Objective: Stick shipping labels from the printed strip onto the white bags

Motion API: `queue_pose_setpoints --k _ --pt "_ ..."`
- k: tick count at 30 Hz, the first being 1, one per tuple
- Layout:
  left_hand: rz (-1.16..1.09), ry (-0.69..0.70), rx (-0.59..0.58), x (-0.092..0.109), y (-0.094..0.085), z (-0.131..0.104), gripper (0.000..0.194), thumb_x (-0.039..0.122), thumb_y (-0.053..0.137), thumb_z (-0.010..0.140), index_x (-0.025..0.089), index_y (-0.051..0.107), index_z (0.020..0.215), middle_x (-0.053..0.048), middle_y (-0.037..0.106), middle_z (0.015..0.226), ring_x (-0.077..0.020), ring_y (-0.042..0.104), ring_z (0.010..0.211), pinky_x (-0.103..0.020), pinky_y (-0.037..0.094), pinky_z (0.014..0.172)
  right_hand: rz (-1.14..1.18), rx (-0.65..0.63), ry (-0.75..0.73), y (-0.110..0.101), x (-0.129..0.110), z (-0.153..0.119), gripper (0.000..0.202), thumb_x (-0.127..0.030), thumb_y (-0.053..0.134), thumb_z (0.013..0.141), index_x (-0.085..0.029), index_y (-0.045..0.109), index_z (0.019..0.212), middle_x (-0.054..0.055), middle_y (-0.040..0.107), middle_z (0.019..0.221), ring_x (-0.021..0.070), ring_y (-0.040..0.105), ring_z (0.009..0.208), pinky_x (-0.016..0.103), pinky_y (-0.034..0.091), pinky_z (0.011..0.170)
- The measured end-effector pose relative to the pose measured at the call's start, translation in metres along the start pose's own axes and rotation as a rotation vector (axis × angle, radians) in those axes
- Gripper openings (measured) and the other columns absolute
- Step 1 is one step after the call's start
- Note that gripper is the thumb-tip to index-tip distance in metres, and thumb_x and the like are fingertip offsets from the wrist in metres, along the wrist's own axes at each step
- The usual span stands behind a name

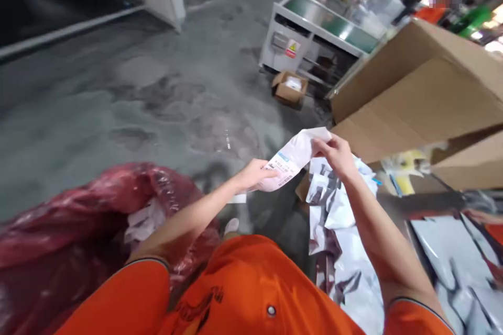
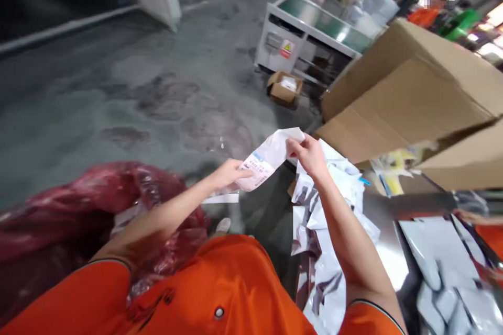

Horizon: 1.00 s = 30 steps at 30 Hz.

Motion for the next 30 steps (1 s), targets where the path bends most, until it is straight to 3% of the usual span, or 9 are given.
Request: queue_pose_setpoints --k 4,6,9,12,15,18,22,26,30 --pt "0.162 0.076 -0.227 0.006 0.070 0.033 0.045 0.040 0.070 0.075 0.011 0.071 0.110 -0.010 0.074 0.108 -0.0269 0.067 0.097 -0.037 0.050 0.089 -0.272 0.396 -0.084 -0.074 0.026 -0.055 0.049 -0.047 0.058 0.088 -0.016 0.054 0.126 0.015 0.062 0.123 0.0240 0.059 0.111 0.038 0.052 0.089" --pt "0.258 0.087 -0.329 0.000 0.107 0.037 0.044 0.040 0.068 0.077 0.012 0.070 0.111 -0.009 0.074 0.109 -0.0272 0.066 0.099 -0.037 0.050 0.089 -0.243 0.251 -0.088 -0.075 0.038 -0.089 0.044 -0.047 0.057 0.089 -0.018 0.058 0.122 0.012 0.063 0.123 0.0228 0.059 0.112 0.037 0.050 0.092" --pt "0.325 0.035 -0.403 -0.022 0.158 0.026 0.041 0.035 0.066 0.079 0.012 0.070 0.113 -0.008 0.073 0.110 -0.0258 0.066 0.099 -0.034 0.050 0.089 -0.024 -0.068 0.123 -0.062 0.074 -0.151 0.034 -0.048 0.059 0.088 -0.018 0.066 0.102 0.006 0.070 0.099 0.0194 0.065 0.090 0.031 0.051 0.081" --pt "0.344 0.005 -0.449 -0.041 0.208 0.001 0.045 0.025 0.064 0.077 0.013 0.066 0.121 -0.010 0.070 0.116 -0.0243 0.064 0.102 -0.031 0.051 0.088 0.134 -0.047 0.382 -0.071 0.120 -0.224 0.033 -0.050 0.058 0.089 -0.018 0.065 0.083 0.001 0.066 0.072 0.0155 0.061 0.068 0.026 0.047 0.065" --pt "0.418 0.099 -0.429 -0.039 0.248 -0.017 0.070 0.022 0.069 0.073 0.020 0.051 0.141 -0.011 0.058 0.136 -0.0235 0.062 0.108 -0.028 0.051 0.086 0.157 0.049 0.476 -0.083 0.152 -0.281 0.037 -0.052 0.056 0.090 -0.019 0.061 0.074 -0.001 0.061 0.064 0.0144 0.056 0.062 0.025 0.044 0.060" --pt "0.501 0.028 -0.432 -0.041 0.275 -0.030 0.072 0.029 0.071 0.074 0.021 0.049 0.142 -0.010 0.063 0.128 -0.0194 0.065 0.086 -0.025 0.051 0.069 0.199 0.055 0.372 -0.084 0.148 -0.314 0.035 -0.047 0.052 0.094 -0.020 0.061 0.073 0.000 0.060 0.067 0.0148 0.057 0.066 0.025 0.043 0.063" --pt "0.536 -0.200 -0.513 -0.061 0.297 -0.033 0.026 0.035 0.066 0.077 0.014 0.069 0.091 -0.002 0.068 0.077 -0.0143 0.058 0.065 -0.022 0.043 0.056 0.165 0.124 0.194 -0.092 0.136 -0.330 0.028 -0.037 0.048 0.098 -0.020 0.064 0.082 0.001 0.060 0.074 0.0145 0.057 0.072 0.026 0.042 0.067" --pt "0.587 -0.325 -0.524 -0.075 0.316 -0.020 0.033 0.044 0.071 0.073 0.017 0.064 0.091 0.001 0.062 0.067 -0.0131 0.055 0.059 -0.021 0.040 0.052 0.117 0.241 0.207 -0.106 0.146 -0.338 0.020 -0.031 0.048 0.098 -0.021 0.063 0.089 0.002 0.060 0.078 0.0139 0.055 0.072 0.025 0.043 0.065" --pt "0.610 -0.584 -0.691 -0.089 0.348 -0.012 0.049 0.052 0.074 0.066 0.017 0.061 0.099 0.001 0.062 0.069 -0.0156 0.056 0.060 -0.023 0.041 0.052 0.110 0.316 0.203 -0.122 0.153 -0.343 0.021 -0.031 0.047 0.098 -0.022 0.066 0.096 0.003 0.060 0.082 0.0139 0.056 0.074 0.025 0.045 0.066"
Point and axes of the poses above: each hand's wrist, its own z-axis towards the middle knuckle, its own y-axis out of the palm, x = y × z, the point moved 8 cm from there along z, towards the middle knuckle
